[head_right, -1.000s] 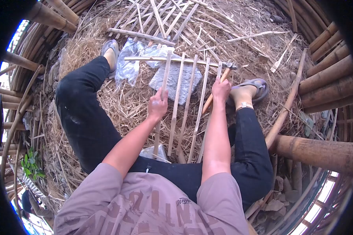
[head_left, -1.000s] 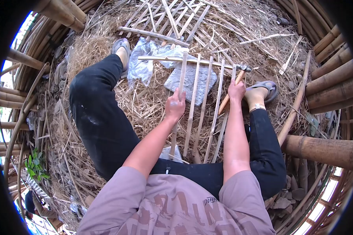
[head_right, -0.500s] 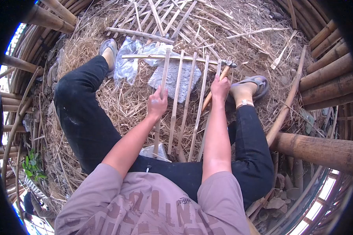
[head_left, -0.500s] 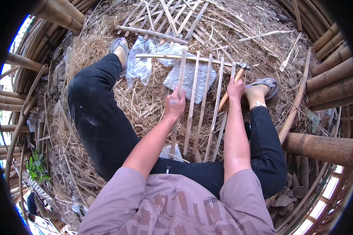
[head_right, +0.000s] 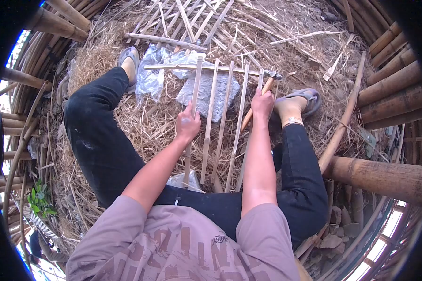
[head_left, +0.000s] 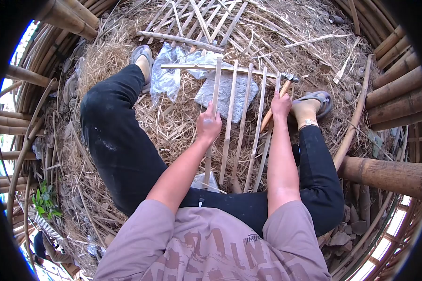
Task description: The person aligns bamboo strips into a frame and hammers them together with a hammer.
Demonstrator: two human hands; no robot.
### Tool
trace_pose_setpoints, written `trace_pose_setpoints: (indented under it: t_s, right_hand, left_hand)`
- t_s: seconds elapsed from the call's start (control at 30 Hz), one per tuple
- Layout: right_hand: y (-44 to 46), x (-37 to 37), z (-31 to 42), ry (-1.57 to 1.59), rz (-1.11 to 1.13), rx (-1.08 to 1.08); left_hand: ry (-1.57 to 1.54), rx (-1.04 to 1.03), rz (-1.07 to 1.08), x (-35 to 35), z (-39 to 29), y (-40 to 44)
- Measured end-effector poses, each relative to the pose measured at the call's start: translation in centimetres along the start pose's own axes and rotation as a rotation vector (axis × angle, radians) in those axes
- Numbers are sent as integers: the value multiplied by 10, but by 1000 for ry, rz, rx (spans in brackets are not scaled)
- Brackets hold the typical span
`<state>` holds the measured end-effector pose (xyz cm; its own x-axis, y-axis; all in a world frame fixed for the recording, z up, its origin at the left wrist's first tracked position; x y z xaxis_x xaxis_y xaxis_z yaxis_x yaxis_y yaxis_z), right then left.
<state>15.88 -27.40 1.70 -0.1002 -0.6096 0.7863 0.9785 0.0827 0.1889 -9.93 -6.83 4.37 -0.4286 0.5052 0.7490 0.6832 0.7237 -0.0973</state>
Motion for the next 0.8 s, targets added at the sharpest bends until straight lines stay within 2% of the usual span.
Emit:
trace_pose_setpoints:
  t_s: [0.13, 0.23, 0.33, 0.43, 0.63, 0.8]
  right_hand:
    - [-2, -1, -1, -9, 39, 13]
    - [-8, -3, -7, 1, 66, -46]
    - [-9, 0, -4, 16, 69, -73]
    - [-9, 2, -2, 22, 51, -65]
    - [-9, 6, -1, 40, 46, -59]
    - [-9, 7, 1, 55, 58, -85]
  left_hand:
    - [-39, 42, 42, 4, -4, 0]
    - [-222, -133, -39, -15, 12, 10]
    - [-537, 121, 288, -30, 18, 11]
    - [-652, 173, 237, -37, 32, 12]
    - [-384, 50, 28, -25, 25, 8]
    - [-343, 6, -33, -18, 20, 6]
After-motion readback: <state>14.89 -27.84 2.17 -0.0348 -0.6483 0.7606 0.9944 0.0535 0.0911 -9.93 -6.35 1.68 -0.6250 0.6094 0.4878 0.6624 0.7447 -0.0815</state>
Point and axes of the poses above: each hand's wrist, its own y-axis towards the middle knuckle, its own x-axis out of the back of the hand, z = x × y, the point moved 6 cm from there along y, towards the middle knuckle, and after that the axes turned 1 degree about y, right-handed, at the moved point
